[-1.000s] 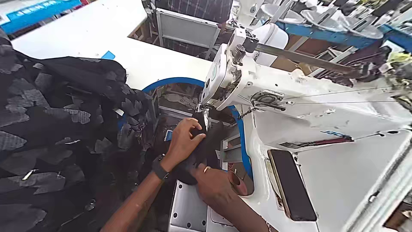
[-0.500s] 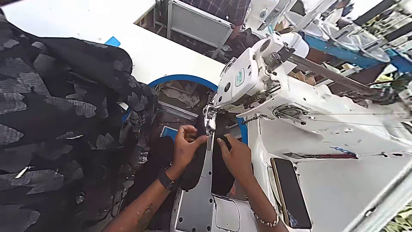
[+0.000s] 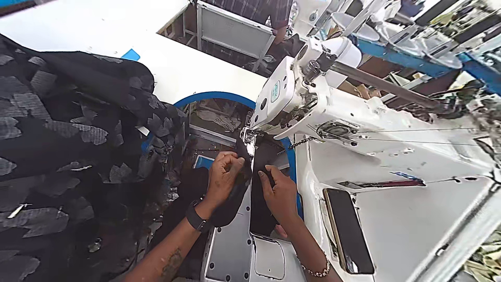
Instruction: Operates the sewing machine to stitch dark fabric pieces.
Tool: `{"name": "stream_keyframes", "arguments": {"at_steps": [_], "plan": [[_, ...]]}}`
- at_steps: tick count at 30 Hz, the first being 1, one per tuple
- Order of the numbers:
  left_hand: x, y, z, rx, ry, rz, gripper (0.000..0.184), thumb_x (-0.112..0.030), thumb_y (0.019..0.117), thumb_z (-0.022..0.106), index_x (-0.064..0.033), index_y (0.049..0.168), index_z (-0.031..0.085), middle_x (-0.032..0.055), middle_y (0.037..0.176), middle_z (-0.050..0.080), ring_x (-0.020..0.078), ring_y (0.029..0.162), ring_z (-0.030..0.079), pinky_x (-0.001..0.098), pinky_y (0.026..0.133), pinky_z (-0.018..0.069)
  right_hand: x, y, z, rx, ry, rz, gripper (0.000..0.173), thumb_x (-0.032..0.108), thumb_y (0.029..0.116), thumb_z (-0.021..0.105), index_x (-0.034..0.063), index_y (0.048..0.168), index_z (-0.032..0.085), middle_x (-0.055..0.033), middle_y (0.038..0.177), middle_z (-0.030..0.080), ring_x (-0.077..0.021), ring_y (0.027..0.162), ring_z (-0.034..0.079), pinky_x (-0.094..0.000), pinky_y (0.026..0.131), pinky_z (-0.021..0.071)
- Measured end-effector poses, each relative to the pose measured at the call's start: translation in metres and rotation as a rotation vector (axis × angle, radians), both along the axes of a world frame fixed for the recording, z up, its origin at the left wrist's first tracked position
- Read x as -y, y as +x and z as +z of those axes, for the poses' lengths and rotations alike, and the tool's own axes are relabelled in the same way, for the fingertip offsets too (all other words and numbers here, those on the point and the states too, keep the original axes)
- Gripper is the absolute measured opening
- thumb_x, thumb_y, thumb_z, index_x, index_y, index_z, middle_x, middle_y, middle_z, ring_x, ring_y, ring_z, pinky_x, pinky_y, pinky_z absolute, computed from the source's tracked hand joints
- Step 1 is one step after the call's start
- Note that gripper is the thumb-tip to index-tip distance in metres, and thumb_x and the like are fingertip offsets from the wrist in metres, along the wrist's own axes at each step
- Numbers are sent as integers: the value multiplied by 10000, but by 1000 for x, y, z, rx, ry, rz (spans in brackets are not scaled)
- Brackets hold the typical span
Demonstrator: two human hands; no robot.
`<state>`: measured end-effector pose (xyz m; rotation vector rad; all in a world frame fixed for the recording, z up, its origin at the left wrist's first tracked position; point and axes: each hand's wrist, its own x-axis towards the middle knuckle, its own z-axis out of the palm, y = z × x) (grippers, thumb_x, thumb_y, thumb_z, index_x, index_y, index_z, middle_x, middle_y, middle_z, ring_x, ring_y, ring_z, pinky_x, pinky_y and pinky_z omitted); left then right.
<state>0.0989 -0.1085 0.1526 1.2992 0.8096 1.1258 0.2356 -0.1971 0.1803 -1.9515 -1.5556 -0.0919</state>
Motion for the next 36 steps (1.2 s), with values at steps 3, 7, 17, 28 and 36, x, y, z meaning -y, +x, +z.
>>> {"name": "stream_keyframes", "arguments": {"at_steps": [3,7,17,28,36], "plan": [[-1,0,-11,107,123,55,184,-6,969,540,120,1030,659,112,1062,701,7,995,659,174,890,539,0,0,-1,9,18,4,260,144,952,572,-41,1023,741,-143,739,709,-266,638,695,-405,579,537],[1,-1,2,-437,215,93,115,6,849,713,65,948,715,192,1028,730,257,939,722,387,812,576,0,0,-2,-28,54,67,208,122,906,610,-14,943,763,-159,916,743,-256,800,723,-384,679,569],[4,4,12,-885,435,-77,450,-207,1068,492,-27,1479,534,286,994,718,486,779,706,581,677,540,-2,22,0,-48,-25,258,142,94,863,601,-4,814,691,-169,1352,672,-223,956,752,-362,721,579],[-9,-21,28,-1030,371,-424,711,-478,1027,529,-169,1629,309,217,882,709,434,841,675,569,787,504,-1,18,7,-71,-295,380,150,143,805,609,21,719,619,-184,1549,493,-253,818,704,-425,607,512],[-5,-21,5,-795,612,-293,519,-408,1046,511,-91,1453,573,261,1493,504,435,1191,637,527,922,550,3,18,15,-119,-356,392,160,169,785,629,39,690,628,-209,1606,394,-208,764,672,-396,571,495]]}}
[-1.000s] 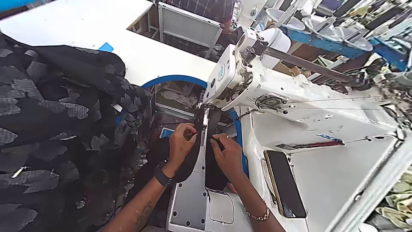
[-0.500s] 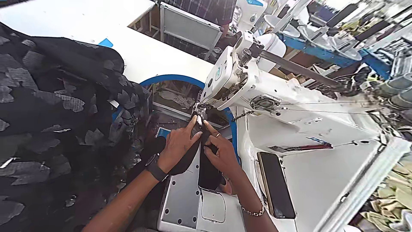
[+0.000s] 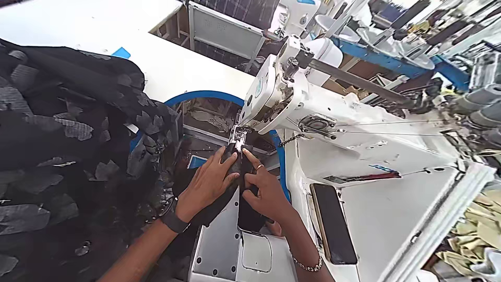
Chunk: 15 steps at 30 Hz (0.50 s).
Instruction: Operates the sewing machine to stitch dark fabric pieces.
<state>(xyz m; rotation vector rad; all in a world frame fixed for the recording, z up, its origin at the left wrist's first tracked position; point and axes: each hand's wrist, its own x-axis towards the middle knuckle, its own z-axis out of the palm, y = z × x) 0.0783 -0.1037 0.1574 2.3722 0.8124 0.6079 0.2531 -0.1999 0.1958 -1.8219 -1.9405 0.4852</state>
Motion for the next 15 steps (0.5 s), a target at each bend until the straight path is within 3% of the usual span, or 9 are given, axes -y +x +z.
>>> {"name": "stream_keyframes", "arguments": {"at_steps": [1,3,6,9,13,15], "plan": [[0,2,-1,-2,70,12,472,-365,1062,465,-95,1422,604,250,1510,494,445,1239,605,529,917,545,1,0,-1,-20,1,4,157,171,778,629,44,685,623,-211,1610,388,-201,763,669,-386,565,489],[-3,6,-1,10,119,2,418,-252,1066,440,-57,1386,624,195,1527,508,428,1334,553,556,1011,498,0,3,-2,-62,30,11,135,159,763,643,48,687,638,-212,1596,408,-186,750,672,-374,554,499],[-10,9,-8,85,145,-14,414,-226,1059,426,-4,1355,611,164,1487,564,366,1333,582,542,1073,472,0,4,-5,-92,45,15,125,155,760,659,57,686,633,-204,1588,422,-133,711,643,-326,545,488],[-14,12,-10,122,221,-19,357,-203,1036,468,5,1244,671,186,1444,594,402,1342,559,566,1049,476,-2,1,-5,-46,54,3,121,154,752,651,66,674,624,-195,1580,433,-101,670,616,-298,525,476],[-9,13,-12,207,144,-33,365,-145,1025,482,48,1294,633,209,1434,594,361,1317,593,428,1048,513,-6,-2,-6,-81,62,-25,106,154,751,657,81,678,631,-194,1579,429,-96,805,659,-264,593,517],[-11,12,-12,292,68,-32,386,-111,997,512,51,1340,584,215,1427,595,360,1322,589,415,1045,521,-17,-4,-8,-273,50,-23,86,132,777,667,68,720,660,-217,1586,405,-73,1054,660,-218,782,552]]}}
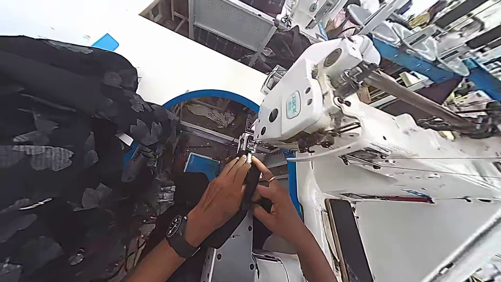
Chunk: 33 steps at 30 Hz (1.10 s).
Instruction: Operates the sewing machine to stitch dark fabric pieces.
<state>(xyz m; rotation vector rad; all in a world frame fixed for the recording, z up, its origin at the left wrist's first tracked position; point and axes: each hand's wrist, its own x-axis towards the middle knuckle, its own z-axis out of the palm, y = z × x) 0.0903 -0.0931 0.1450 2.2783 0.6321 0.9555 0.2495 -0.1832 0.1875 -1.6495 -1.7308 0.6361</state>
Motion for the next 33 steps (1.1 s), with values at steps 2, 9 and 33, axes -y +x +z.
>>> {"name": "stream_keyframes", "arguments": {"at_steps": [2,9,33], "plan": [[0,0,-1,53,-27,-25,397,-31,957,522,55,1341,573,237,1417,592,379,1331,575,418,1074,502,-10,-2,-5,-192,4,9,132,125,794,697,30,729,632,-261,1572,395,-20,1097,606,-158,836,499],[1,0,4,9,-29,-48,300,56,899,561,3,1180,651,263,1432,565,421,1328,563,424,1060,507,-4,-15,-10,-312,81,-129,111,126,771,777,59,754,691,-183,1541,489,20,1114,624,-136,864,523],[-37,-100,-31,-141,-920,-439,130,-143,1006,600,-54,942,672,-100,718,565,-44,628,500,157,605,427,91,30,-11,40,-727,-117,242,280,918,698,44,876,729,-42,745,682,-154,720,655,-432,716,525]]}}
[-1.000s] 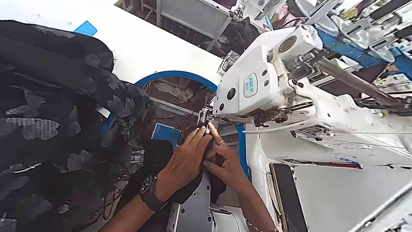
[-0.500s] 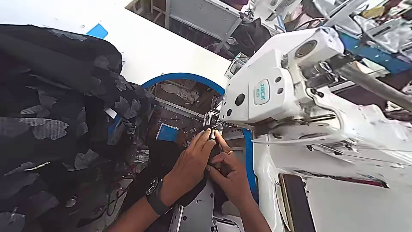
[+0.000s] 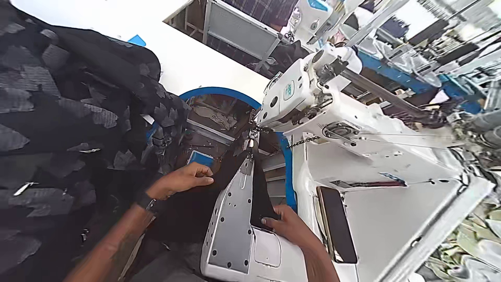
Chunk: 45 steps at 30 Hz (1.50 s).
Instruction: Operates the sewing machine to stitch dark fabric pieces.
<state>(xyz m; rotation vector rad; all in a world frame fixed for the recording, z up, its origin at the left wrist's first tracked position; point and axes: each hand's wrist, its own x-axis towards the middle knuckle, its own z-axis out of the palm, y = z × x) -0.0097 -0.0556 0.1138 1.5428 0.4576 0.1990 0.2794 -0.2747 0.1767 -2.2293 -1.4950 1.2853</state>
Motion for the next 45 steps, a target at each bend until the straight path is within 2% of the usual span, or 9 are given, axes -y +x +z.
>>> {"name": "stream_keyframes", "arguments": {"at_steps": [4,9,15,19,21,24,27,38,45], "plan": [[19,6,6,257,62,100,170,-103,991,558,-128,833,616,-148,764,561,-85,720,527,125,679,446,17,2,13,-256,294,-19,143,197,913,692,75,851,731,98,723,690,74,673,624,-161,650,531],[102,34,49,225,743,499,213,-146,970,559,-30,838,679,64,664,625,155,592,617,309,560,498,14,-81,75,493,756,345,327,291,895,629,70,654,627,-54,542,559,-181,474,581,-354,422,442],[104,52,46,133,778,588,218,-159,961,551,-22,848,677,69,581,578,214,510,606,357,485,474,-6,-127,72,623,213,260,247,201,955,644,-26,880,706,-185,683,667,-409,674,705,-570,584,527],[89,37,68,-82,510,265,273,-193,1014,602,55,1112,659,190,692,653,385,669,683,540,655,536,-22,-128,109,781,285,325,266,244,909,664,14,776,676,-130,564,591,-353,539,657,-494,470,481],[84,30,68,-57,487,185,242,-175,1009,608,58,1035,667,217,722,654,415,710,685,571,674,527,-25,-130,99,666,186,321,270,236,933,660,-11,836,711,-177,660,655,-401,649,693,-573,577,527],[89,45,35,236,813,479,277,-223,945,574,-57,730,631,70,615,568,232,570,611,362,503,478,-34,-125,95,625,-17,279,332,262,1001,590,-39,943,717,-227,741,692,-453,756,709,-619,661,530],[86,64,19,385,942,595,283,-188,977,515,-65,743,615,43,607,552,181,539,574,293,484,453,-30,-124,101,701,209,353,290,275,930,633,29,784,680,-128,576,598,-357,559,660,-507,485,483],[84,62,28,303,767,548,211,-159,927,528,-62,791,657,33,501,505,177,419,531,334,410,400,-65,-127,80,908,261,365,178,193,913,594,49,874,691,-86,532,579,-314,515,657,-447,456,481],[65,12,33,110,584,380,334,-233,989,602,65,877,701,197,716,674,340,662,679,552,636,534,-56,-79,75,442,-73,209,279,133,960,596,-15,1190,651,-267,949,704,-476,951,691,-662,786,517]]}}
